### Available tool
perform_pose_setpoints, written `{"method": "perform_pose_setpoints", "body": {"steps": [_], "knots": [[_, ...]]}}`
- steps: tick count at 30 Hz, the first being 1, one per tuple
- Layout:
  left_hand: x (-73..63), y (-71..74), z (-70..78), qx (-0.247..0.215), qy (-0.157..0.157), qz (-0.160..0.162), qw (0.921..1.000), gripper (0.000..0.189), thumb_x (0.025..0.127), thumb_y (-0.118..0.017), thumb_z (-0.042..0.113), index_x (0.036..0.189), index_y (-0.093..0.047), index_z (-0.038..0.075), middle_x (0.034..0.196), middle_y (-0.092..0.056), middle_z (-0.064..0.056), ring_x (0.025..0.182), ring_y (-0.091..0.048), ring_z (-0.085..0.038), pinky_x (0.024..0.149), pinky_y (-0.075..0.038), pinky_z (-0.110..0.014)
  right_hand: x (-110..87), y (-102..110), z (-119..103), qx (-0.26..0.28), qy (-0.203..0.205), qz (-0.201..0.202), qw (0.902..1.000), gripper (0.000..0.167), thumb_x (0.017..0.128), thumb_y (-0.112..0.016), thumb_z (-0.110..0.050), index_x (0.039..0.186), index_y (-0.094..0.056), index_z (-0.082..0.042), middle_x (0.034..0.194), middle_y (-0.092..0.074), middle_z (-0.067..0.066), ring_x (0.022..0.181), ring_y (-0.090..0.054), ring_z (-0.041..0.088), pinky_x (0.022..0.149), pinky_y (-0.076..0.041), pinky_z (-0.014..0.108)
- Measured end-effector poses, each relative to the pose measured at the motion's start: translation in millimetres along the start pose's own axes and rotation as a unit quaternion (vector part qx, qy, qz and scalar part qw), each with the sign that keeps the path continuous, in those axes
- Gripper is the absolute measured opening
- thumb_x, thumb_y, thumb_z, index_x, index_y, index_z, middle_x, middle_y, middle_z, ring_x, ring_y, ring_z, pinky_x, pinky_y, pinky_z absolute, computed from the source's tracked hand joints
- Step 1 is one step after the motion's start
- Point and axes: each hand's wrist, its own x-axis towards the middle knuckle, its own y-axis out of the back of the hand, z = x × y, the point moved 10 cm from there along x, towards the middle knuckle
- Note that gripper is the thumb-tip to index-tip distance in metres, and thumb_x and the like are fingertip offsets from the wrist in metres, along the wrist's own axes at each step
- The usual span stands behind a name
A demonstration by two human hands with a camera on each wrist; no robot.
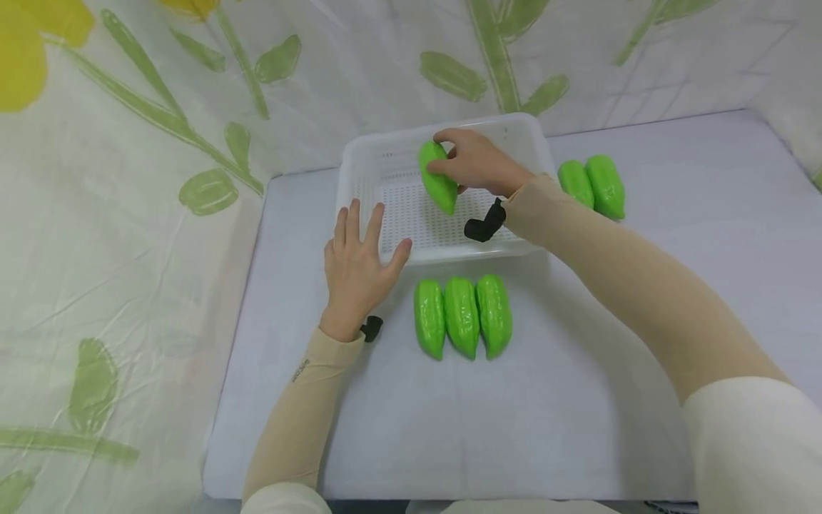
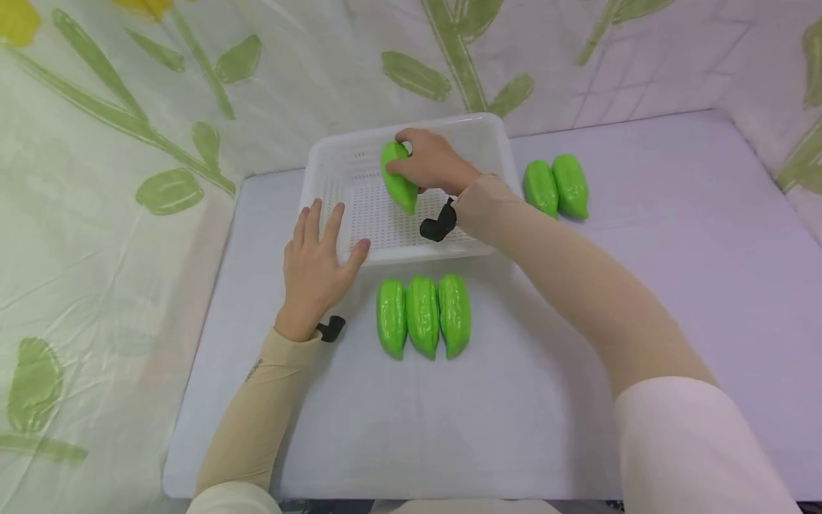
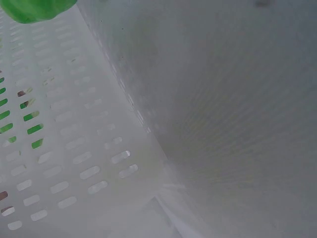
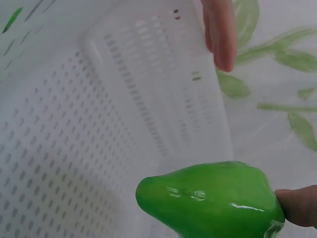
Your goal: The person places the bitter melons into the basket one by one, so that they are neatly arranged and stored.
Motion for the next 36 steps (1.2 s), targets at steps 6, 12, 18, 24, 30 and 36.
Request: {"method": "perform_pose_setpoints", "body": {"steps": [6, 12, 18, 24, 30, 36], "knots": [[-0.3, -2.5, -2.0, 0.006, 0.003, -0.007, 1.0, 0.076, 0.1, -0.046, 0.064, 0.158, -0.044, 0.015, 0.165, -0.035, -0.024, 0.151, -0.034, -0.046, 0.097, -0.047, -0.068, 14.0, -17, -4, -0.006, -0.015, -0.029, 0.9995, 0.072, 0.103, -0.061, -0.031, 0.164, -0.029, -0.011, 0.15, -0.053, 0.014, 0.121, -0.062, 0.025, 0.086, -0.062, 0.037], [-1.6, -1.9, 0.7, 0.003, 0.009, -0.01, 0.9999, 0.077, 0.099, -0.046, 0.065, 0.158, -0.043, 0.016, 0.165, -0.034, -0.023, 0.152, -0.033, -0.044, 0.098, -0.046, -0.068, 27.8, -32, 1, -0.009, -0.041, -0.045, 0.9981, 0.07, 0.103, -0.061, -0.03, 0.163, -0.03, -0.01, 0.156, -0.047, 0.012, 0.125, -0.06, 0.026, 0.084, -0.063, 0.036], [-3.1, -2.5, 0.8, 0.005, 0.016, -0.018, 0.9997, 0.078, 0.099, -0.045, 0.066, 0.159, -0.043, 0.016, 0.166, -0.033, -0.022, 0.153, -0.032, -0.043, 0.099, -0.046, -0.068, 39.9, -50, 2, -0.019, -0.055, -0.055, 0.9968, 0.07, 0.102, -0.063, -0.03, 0.162, -0.033, -0.007, 0.154, -0.047, 0.013, 0.122, -0.061, 0.028, 0.08, -0.063, 0.034], [-3.5, -2.6, 2.6, 0.005, 0.012, -0.017, 0.9998, 0.078, 0.098, -0.046, 0.065, 0.158, -0.043, 0.015, 0.166, -0.033, -0.022, 0.153, -0.032, -0.043, 0.098, -0.047, -0.067, 50.8, -69, 0, -0.017, -0.068, -0.066, 0.9954, 0.07, 0.102, -0.063, -0.029, 0.16, -0.034, -0.003, 0.151, -0.05, 0.015, 0.122, -0.062, 0.03, 0.078, -0.063, 0.033], [-4.2, -1.5, 2.8, 0.0, 0.013, -0.016, 0.9998, 0.078, 0.099, -0.046, 0.065, 0.158, -0.043, 0.014, 0.166, -0.033, -0.023, 0.153, -0.032, -0.044, 0.097, -0.047, -0.067, 64.0, -92, -2, -0.001, -0.075, -0.081, 0.9939, 0.068, 0.101, -0.063, -0.027, 0.157, -0.034, 0.0, 0.146, -0.052, 0.017, 0.121, -0.063, 0.031, 0.076, -0.063, 0.032], [-4.1, -1.1, 3.3, 0.002, 0.013, -0.018, 0.9998, 0.078, 0.099, -0.044, 0.066, 0.159, -0.042, 0.017, 0.166, -0.033, -0.022, 0.153, -0.032, -0.043, 0.096, -0.048, -0.067, 72.1, -105, 3, 0.01, -0.087, -0.073, 0.9935, 0.058, 0.099, -0.06, -0.022, 0.149, -0.038, -0.001, 0.139, -0.053, 0.016, 0.116, -0.064, 0.031, 0.073, -0.063, 0.033]]}}
